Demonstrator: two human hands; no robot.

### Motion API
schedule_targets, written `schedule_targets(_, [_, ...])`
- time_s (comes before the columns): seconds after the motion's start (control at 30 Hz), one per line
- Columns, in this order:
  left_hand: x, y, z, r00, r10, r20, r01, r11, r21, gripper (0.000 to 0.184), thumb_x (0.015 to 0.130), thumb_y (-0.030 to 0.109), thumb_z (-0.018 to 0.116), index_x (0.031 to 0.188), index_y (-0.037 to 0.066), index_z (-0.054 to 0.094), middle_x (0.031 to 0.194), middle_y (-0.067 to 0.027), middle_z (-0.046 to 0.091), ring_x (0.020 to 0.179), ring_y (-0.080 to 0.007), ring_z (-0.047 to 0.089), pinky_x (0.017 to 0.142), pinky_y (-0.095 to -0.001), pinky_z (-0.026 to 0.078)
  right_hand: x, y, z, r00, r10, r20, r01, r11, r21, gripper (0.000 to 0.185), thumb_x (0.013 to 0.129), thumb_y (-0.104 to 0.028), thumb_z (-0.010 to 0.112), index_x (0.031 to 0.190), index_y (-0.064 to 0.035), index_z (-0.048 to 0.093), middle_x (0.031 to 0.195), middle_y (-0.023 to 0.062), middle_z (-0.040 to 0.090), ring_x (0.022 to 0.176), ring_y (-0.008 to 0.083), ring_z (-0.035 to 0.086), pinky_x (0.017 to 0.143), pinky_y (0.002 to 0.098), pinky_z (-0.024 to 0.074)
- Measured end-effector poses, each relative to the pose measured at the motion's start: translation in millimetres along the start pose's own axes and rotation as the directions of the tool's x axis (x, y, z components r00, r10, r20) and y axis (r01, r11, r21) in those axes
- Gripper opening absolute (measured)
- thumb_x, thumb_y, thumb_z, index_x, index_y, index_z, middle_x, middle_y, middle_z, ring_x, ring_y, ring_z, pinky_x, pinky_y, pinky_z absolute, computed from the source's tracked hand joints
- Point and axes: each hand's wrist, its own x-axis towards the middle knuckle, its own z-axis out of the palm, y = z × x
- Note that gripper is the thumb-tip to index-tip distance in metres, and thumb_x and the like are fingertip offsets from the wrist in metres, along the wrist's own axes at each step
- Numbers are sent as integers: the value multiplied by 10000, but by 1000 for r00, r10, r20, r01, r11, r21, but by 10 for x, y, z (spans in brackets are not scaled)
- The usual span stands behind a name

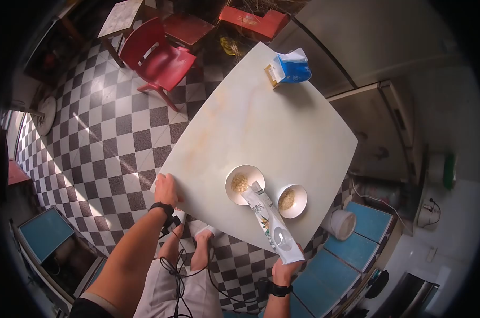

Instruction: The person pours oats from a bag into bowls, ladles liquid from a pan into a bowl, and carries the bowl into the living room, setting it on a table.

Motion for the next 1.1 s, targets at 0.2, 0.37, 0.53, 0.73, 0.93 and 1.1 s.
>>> schedule_targets(0.2, [-60, 41, -68, 1000, -22, 11, 22, 1000, 4, 667, 502, 25, 951, 1048, -22, 572, 1154, -227, 537, 1065, -430, 604, 853, -470, 588, -16, 6, -31, 1000, -1, -15, 0, 1000, -14, 324, 878, 119, 587, 1200, 94, 553, 1205, 147, 607, 1079, 220, 610, 945, 342, 506])
schedule_targets(0.37, [-61, 28, -24, 999, -23, 24, 23, 1000, 13, 665, 502, 25, 953, 1047, -23, 575, 1153, -224, 538, 1071, -428, 602, 857, -468, 588, -164, -278, 257, 991, -122, -48, 114, 985, -132, 76, 960, -36, 572, 985, 11, 626, 1009, 68, 643, 936, 147, 596, 862, 311, 492])
schedule_targets(0.53, [-42, 44, -48, 1000, -28, 9, 28, 1000, 3, 660, 500, 16, 949, 1043, -22, 575, 1158, -223, 536, 1070, -429, 600, 858, -470, 587, -107, -196, 208, 995, -91, -45, 86, 992, -96, 56, 952, -7, 569, 969, 17, 617, 997, 63, 642, 918, 155, 597, 854, 316, 500])
schedule_targets(0.73, [-29, 51, -40, 999, -49, 5, 49, 999, -10, 651, 496, 9, 945, 1027, -24, 570, 1155, -228, 530, 1070, -435, 596, 857, -473, 587, -97, -228, 211, 997, -11, -79, 15, 999, 51, 50, 958, -17, 565, 961, 11, 607, 1014, 72, 633, 955, 166, 596, 880, 321, 493])
schedule_targets(0.93, [-3, 71, -44, 996, -85, 35, 86, 996, -1, 658, 489, -3, 941, 1038, -31, 579, 1164, -232, 529, 1094, -437, 584, 872, -484, 580, -114, -223, 256, 995, -87, -44, 79, 983, -167, 61, 952, -20, 577, 997, 12, 603, 1005, 68, 624, 949, 164, 591, 886, 317, 489])
schedule_targets(1.1, [-40, 59, -68, 997, -68, 32, 68, 998, -12, 659, 484, -1, 946, 1034, -32, 585, 1165, -232, 533, 1084, -436, 591, 870, -472, 582, -109, -159, 131, 999, -19, 36, 22, 996, -88, 436, 863, 148, 608, 1281, 65, 517, 1273, 145, 580, 1146, 240, 599, 986, 359, 504])
